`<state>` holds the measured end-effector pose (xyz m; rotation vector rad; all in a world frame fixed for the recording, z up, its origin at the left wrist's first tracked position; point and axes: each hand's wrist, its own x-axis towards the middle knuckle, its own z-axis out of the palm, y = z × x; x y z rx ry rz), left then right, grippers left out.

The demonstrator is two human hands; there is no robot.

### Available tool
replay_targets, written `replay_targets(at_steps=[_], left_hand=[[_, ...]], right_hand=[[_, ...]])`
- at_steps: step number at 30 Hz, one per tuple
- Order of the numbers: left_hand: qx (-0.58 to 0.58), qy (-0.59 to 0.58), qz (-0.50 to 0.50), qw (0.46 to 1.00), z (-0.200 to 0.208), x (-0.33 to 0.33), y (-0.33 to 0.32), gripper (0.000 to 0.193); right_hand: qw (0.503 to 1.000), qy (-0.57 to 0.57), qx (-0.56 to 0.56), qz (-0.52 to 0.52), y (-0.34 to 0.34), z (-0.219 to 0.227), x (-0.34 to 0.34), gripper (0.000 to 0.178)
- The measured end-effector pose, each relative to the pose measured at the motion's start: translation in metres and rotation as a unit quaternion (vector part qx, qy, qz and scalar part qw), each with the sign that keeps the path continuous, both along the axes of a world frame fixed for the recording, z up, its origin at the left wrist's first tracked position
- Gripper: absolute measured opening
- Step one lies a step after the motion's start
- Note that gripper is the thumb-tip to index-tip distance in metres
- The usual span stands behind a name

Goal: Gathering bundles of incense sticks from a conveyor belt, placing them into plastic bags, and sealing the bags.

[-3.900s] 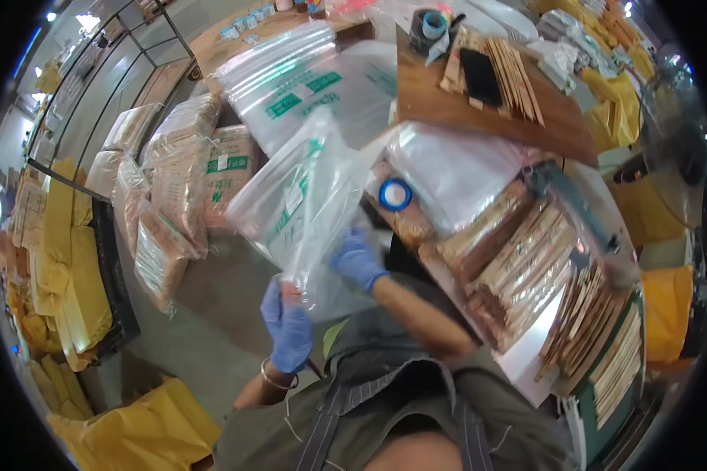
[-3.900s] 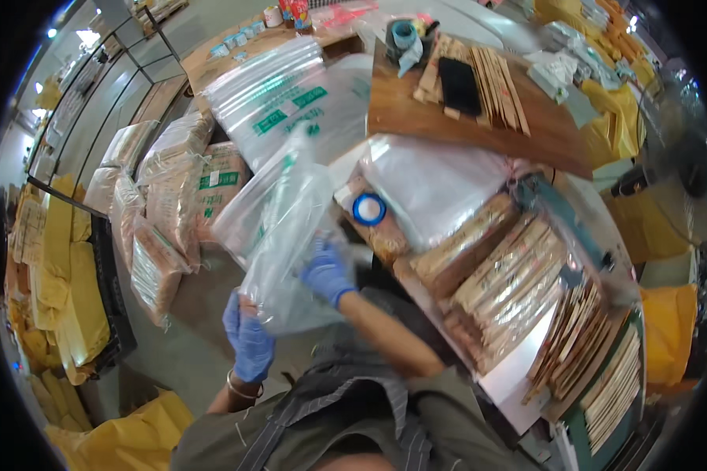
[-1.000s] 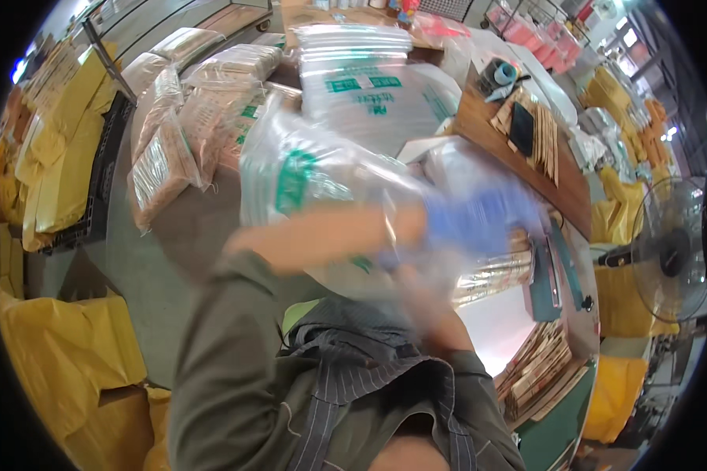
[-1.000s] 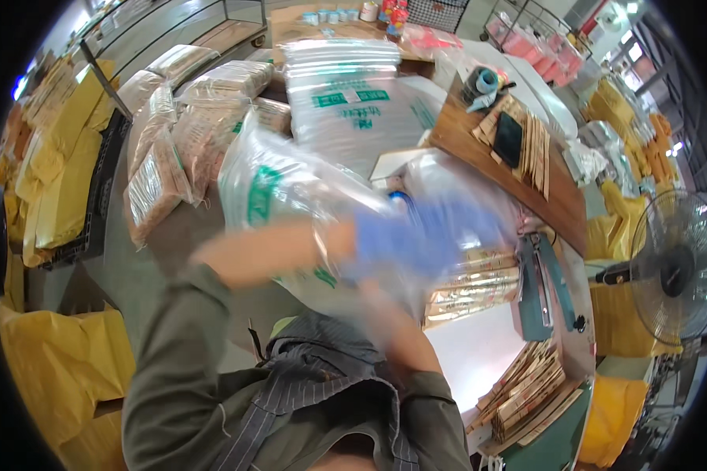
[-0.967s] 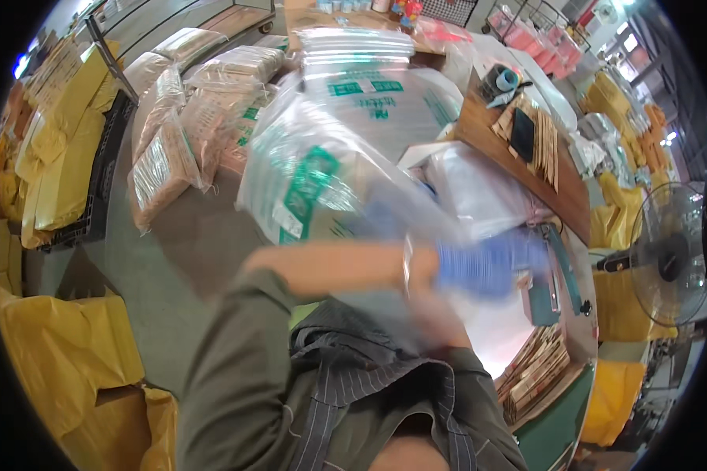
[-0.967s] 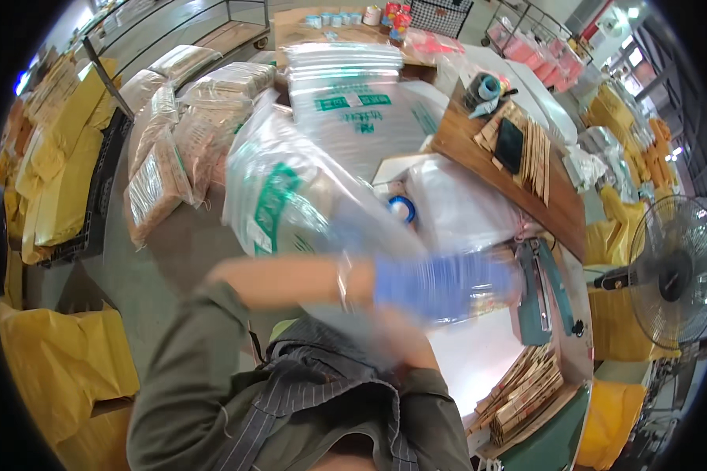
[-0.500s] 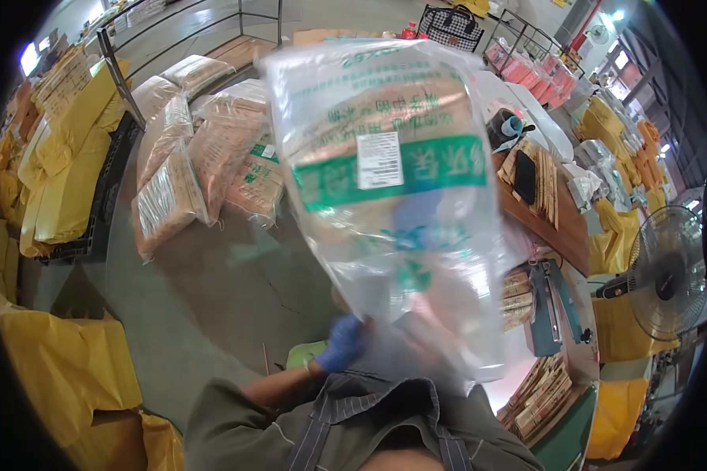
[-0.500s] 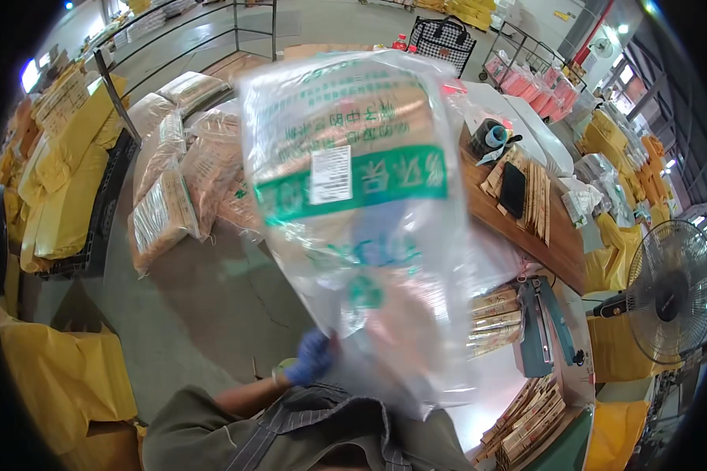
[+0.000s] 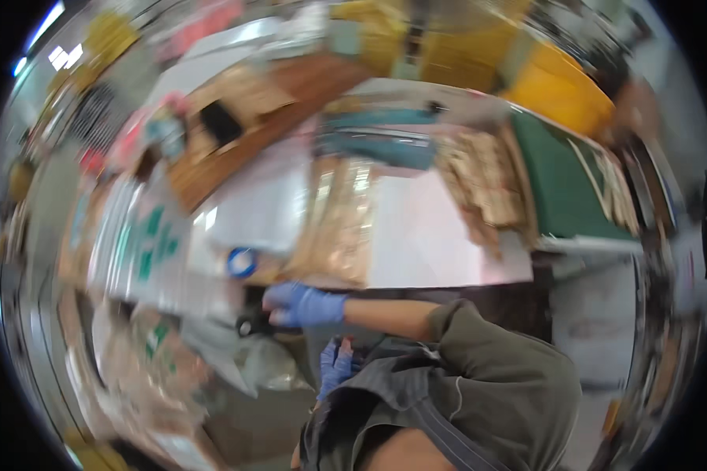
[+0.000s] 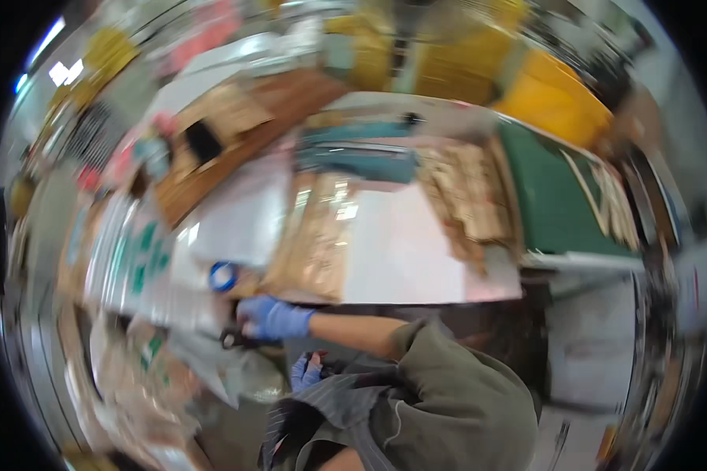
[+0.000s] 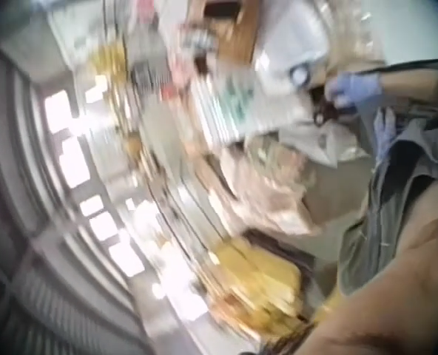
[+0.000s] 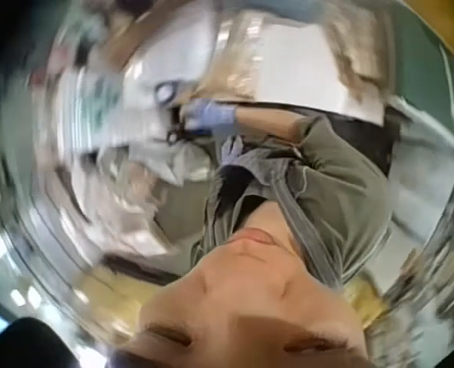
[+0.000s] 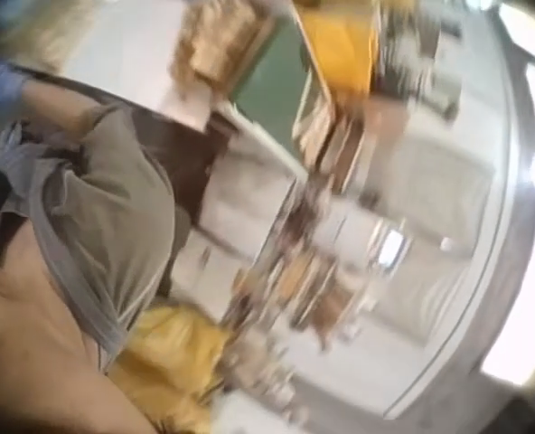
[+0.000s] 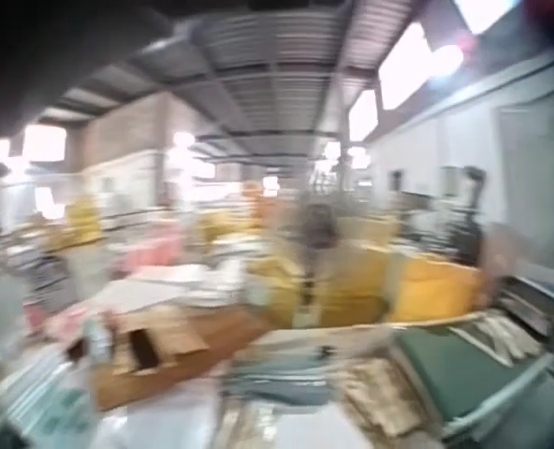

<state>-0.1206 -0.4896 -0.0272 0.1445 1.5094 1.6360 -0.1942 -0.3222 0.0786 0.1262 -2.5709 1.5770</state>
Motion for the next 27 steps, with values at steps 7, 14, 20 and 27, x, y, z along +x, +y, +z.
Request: replay_targets(at_steps=[7,14,20,27], left_hand=[[0.103,0.07,-0.346,0.93,0.05,0.022,0.292,0.062],[0.206,-0.07,-0.344,0.914,0.019,0.13,0.526,0.056],[0.152,-0.07,-0.325,0.931,0.05,0.101,0.531,0.053],[0.239,-0.013,-0.368,0.898,0.105,0.055,0.433,0.072]], right_hand=[[0.499,-0.168,0.37,-0.765,0.34,-0.006,0.314,0.055],[0.633,-0.107,-0.17,-0.747,0.425,-0.088,0.385,0.108],[0.687,-0.004,-0.391,-0.612,0.37,-0.036,0.315,0.062],[0.731,0.145,-0.492,-0.45,0.283,0.026,0.28,0.046]])
